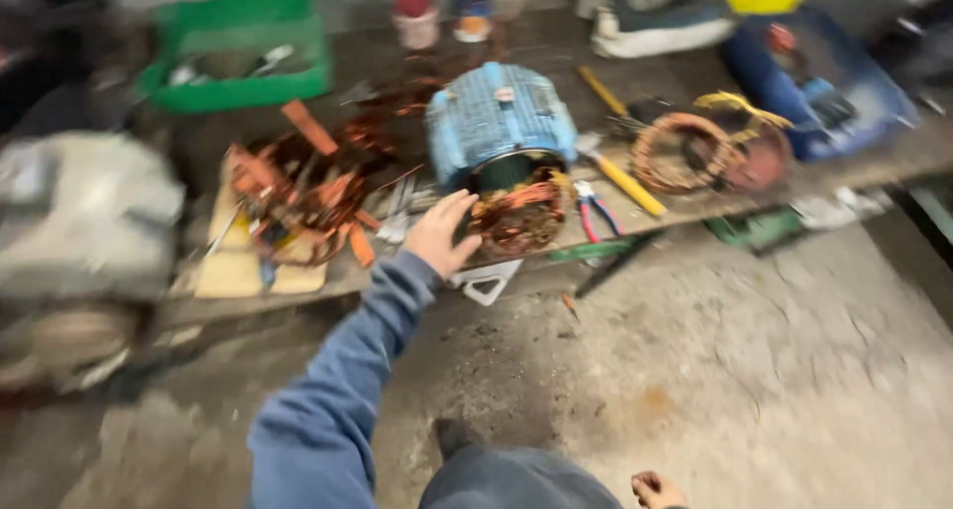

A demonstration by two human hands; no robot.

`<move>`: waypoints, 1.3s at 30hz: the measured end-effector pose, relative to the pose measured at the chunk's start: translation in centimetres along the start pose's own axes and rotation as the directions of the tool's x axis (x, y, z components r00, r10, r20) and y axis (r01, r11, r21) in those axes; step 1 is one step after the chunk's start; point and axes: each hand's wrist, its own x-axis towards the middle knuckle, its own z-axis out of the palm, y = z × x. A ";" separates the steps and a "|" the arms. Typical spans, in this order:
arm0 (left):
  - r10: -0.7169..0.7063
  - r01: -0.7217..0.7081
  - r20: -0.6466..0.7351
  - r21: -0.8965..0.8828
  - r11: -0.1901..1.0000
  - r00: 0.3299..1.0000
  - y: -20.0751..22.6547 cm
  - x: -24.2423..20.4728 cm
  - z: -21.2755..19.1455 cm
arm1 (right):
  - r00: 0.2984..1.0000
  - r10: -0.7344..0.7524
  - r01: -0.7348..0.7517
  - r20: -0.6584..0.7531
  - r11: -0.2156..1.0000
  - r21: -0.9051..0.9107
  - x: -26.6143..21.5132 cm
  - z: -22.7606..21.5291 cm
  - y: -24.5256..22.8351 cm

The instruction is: The person uses a hammer and a metal chisel to strike the edge of a blue electric motor, prying off the end cap. After removing the cap, they pull out the copper wire coils from the motor housing by hand.

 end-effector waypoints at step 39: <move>-0.022 0.199 -0.535 0.275 0.941 0.845 7.8 -6.4 21.3 | -0.206 -0.976 0.869 -0.066 -0.151 -0.471 11.6 1.0 -53.2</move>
